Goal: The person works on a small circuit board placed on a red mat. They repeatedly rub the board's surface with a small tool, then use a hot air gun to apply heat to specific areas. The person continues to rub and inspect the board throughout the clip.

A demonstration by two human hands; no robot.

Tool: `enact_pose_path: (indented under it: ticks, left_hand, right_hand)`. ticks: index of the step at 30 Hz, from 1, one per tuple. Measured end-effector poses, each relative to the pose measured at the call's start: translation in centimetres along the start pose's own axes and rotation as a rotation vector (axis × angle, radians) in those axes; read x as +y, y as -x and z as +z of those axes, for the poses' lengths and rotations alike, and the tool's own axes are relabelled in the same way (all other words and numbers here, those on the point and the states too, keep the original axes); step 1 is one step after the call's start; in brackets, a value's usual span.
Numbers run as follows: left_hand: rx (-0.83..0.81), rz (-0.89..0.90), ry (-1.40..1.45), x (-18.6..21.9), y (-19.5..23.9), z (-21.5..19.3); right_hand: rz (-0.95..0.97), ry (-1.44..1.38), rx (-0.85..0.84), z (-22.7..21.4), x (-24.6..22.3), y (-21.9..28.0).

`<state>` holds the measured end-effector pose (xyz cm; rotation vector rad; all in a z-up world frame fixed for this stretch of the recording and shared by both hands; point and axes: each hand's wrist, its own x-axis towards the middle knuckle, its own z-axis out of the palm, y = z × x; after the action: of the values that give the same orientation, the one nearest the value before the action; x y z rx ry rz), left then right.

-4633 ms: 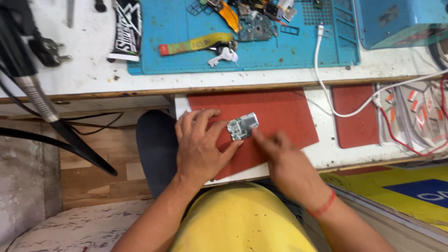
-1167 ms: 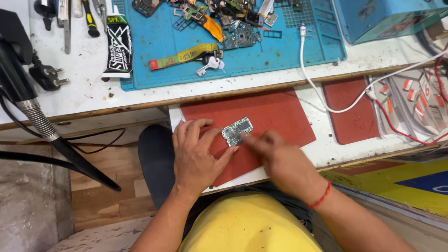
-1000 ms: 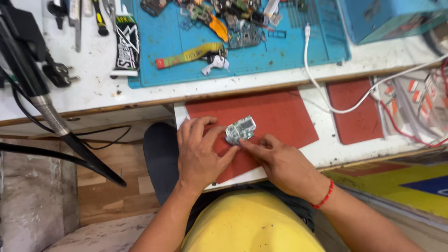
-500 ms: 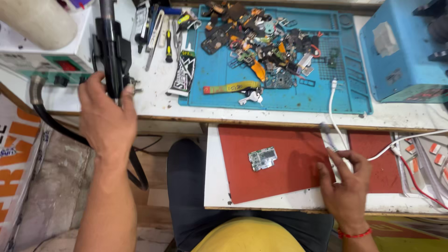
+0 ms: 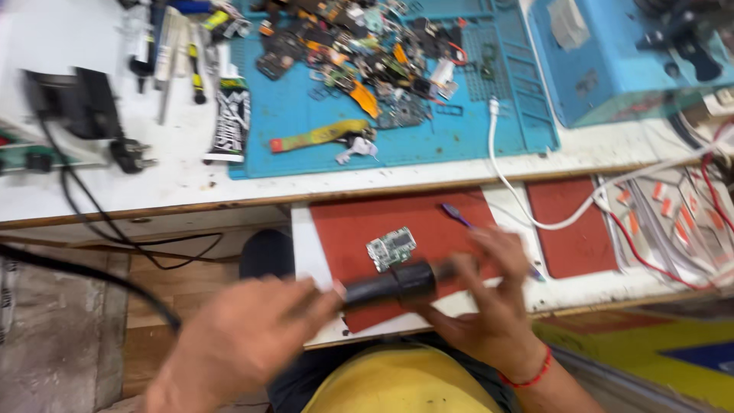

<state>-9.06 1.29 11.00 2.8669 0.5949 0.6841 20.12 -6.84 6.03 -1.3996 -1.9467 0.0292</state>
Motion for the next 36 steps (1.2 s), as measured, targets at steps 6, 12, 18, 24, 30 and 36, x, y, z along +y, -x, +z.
enact_pose_path:
  ticks: [6, 12, 18, 24, 30, 36]
  left_hand:
    - [0.194, -0.215, 0.108, 3.2, 1.3, 3.1]
    - [0.495, -0.689, 1.121, 7.6, 2.7, 11.7]
    - [0.591, -0.485, 0.981, 4.1, 1.8, 10.2]
    - [0.625, -0.671, 1.016, 1.3, 1.9, 10.8]
    - [0.611, -0.758, 0.933, -1.1, 1.0, 13.2]
    - [0.615, -0.748, 0.967, -0.9, 0.8, 13.8]
  right_hand:
    - [0.172, -0.049, -0.162, 2.0, -0.3, -0.6]
    - [0.27, -0.284, -0.142, 3.9, -2.1, 0.5]
    - [0.036, -0.261, -0.072, 4.2, -3.3, 0.1]
    - [0.495, -0.375, -0.216, 2.2, 1.7, 0.0]
    - [0.246, -0.134, -0.198, 4.1, 3.5, 1.3]
    - [0.256, 0.016, -0.255, 5.0, 3.3, 0.3]
